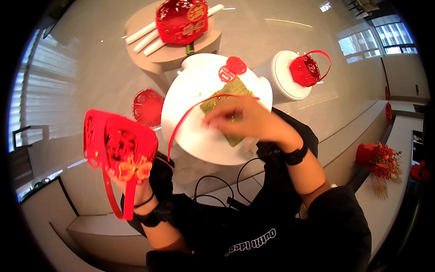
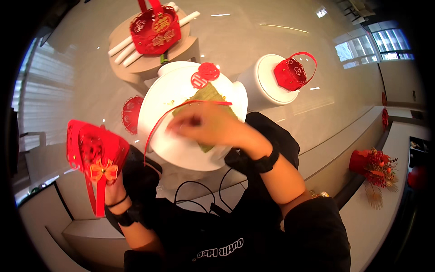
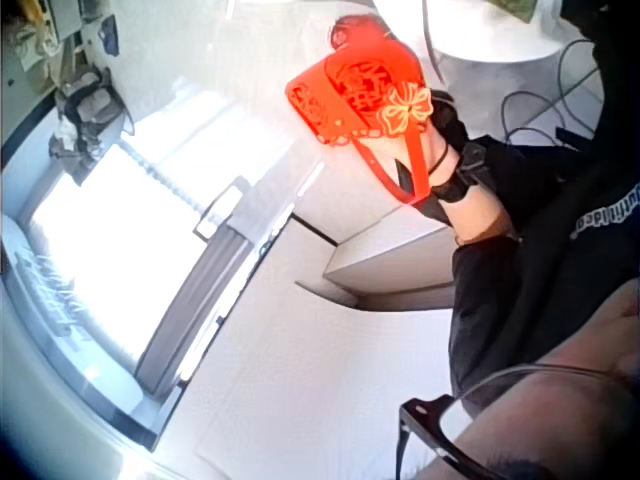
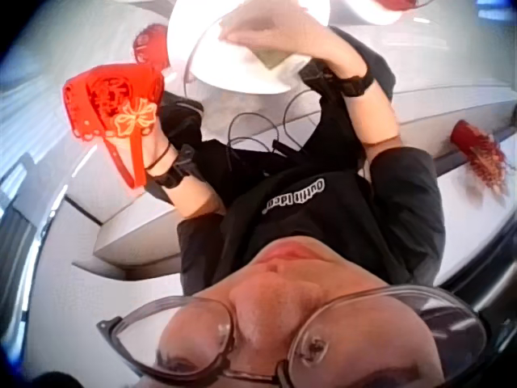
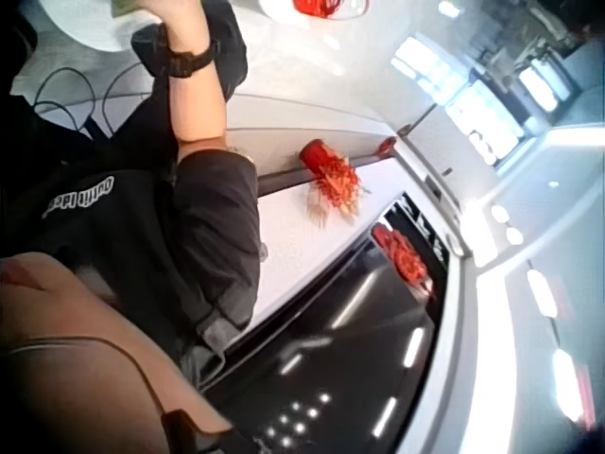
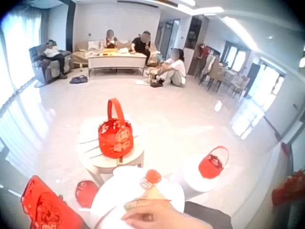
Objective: The person assembles red decorative paper baskets by hand, folding the laser-cut paper into shape, inserting a circular base, and attaching a handle strap and small decorative stickers.
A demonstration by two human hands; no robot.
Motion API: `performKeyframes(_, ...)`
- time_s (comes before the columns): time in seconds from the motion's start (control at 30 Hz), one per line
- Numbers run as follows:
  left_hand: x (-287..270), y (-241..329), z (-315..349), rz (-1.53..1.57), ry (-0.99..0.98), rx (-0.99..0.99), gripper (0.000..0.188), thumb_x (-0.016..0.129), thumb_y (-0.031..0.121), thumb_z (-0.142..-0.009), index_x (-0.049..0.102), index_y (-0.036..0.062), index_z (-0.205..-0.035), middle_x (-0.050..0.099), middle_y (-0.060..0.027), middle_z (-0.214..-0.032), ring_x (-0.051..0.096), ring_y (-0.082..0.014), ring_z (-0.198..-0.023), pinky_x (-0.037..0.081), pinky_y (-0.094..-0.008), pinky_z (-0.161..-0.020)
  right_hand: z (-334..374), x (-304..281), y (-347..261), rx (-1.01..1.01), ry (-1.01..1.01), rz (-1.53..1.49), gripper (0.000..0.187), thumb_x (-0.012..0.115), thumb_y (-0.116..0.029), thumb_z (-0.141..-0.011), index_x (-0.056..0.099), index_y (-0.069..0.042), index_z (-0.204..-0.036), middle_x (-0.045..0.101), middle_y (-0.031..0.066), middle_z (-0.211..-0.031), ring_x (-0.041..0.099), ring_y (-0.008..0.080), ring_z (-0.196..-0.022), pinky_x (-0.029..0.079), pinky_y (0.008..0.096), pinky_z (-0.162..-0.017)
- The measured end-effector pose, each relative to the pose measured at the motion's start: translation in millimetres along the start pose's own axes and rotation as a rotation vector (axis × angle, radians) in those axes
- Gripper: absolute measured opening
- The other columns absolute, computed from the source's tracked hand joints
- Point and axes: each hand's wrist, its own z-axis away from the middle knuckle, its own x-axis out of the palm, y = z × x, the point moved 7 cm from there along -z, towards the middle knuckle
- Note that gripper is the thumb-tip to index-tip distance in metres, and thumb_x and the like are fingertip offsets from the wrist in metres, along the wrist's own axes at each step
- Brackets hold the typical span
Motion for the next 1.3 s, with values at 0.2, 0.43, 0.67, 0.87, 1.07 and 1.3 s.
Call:
performKeyframes(0.2, 21, 14, -21, -0.336, 0.066, 0.035, 0.036, 0.047, 0.021, -0.1, 0.05, -0.0029, -0.127, 0.059, -0.0113, -0.123, 0.06, -0.0242, -0.111, 0.051, -0.037, -0.095, -1, -48, 6, -0.162, 0.403, 0.763, 0.021, 0.073, -0.01, -0.079, 0.07, -0.004, -0.098, 0.068, 0.011, -0.09, 0.065, 0.0242, -0.075, 0.052, 0.0323, -0.072)
performKeyframes(0.43, 3, 19, -25, 0.001, 0.033, -0.062, 0.027, 0.049, 0.01, -0.097, 0.053, -0.0018, -0.121, 0.062, -0.0098, -0.117, 0.062, -0.0201, -0.104, 0.053, -0.0356, -0.093, 6, -39, 12, -0.071, 0.224, 0.771, 0.016, 0.075, -0.009, -0.076, 0.072, -0.002, -0.09, 0.069, 0.0131, -0.076, 0.065, 0.0261, -0.07, 0.051, 0.0338, -0.067)
performKeyframes(0.67, -22, 14, -38, 0.193, 0.205, -0.151, 0.034, 0.039, 0.022, -0.101, 0.056, 0.0008, -0.12, 0.064, -0.012, -0.117, 0.063, -0.024, -0.107, 0.051, -0.0391, -0.094, 17, -39, 5, -0.116, 0.194, 0.817, 0.022, 0.079, -0.014, -0.075, 0.073, -0.002, -0.092, 0.069, 0.0121, -0.082, 0.064, 0.0217, -0.076, 0.051, 0.0311, -0.071)
performKeyframes(0.87, -17, 22, -42, 0.249, 0.246, -0.14, 0.029, 0.04, 0.021, -0.1, 0.056, 0.0028, -0.116, 0.065, -0.011, -0.113, 0.063, -0.0236, -0.104, 0.052, -0.0391, -0.092, -17, -6, -40, -0.377, 0.061, 0.817, 0.023, 0.075, -0.011, -0.079, 0.071, -0.006, -0.101, 0.068, 0.0096, -0.098, 0.062, 0.0246, -0.089, 0.05, 0.0349, -0.08)
performKeyframes(1.07, -5, 40, -34, 0.298, 0.279, -0.2, 0.031, 0.039, 0.023, -0.102, 0.057, 0.0038, -0.118, 0.065, -0.0108, -0.115, 0.064, -0.0234, -0.104, 0.055, -0.0391, -0.091, -69, 39, -42, -0.329, -0.236, 1.073, 0.034, 0.079, -0.013, -0.072, 0.07, -0.01, -0.105, 0.061, 0.0079, -0.103, 0.057, 0.0276, -0.106, 0.047, 0.0376, -0.09)
performKeyframes(1.3, -10, 50, -34, 0.386, 0.275, -0.165, 0.03, 0.042, 0.024, -0.101, 0.058, 0.0033, -0.116, 0.067, -0.0111, -0.111, 0.066, -0.0223, -0.1, 0.055, -0.0375, -0.089, -83, 43, -27, -0.287, -0.252, 1.095, 0.033, 0.084, -0.01, -0.063, 0.067, -0.009, -0.091, 0.058, 0.0064, -0.105, 0.057, 0.0273, -0.103, 0.047, 0.0372, -0.087)
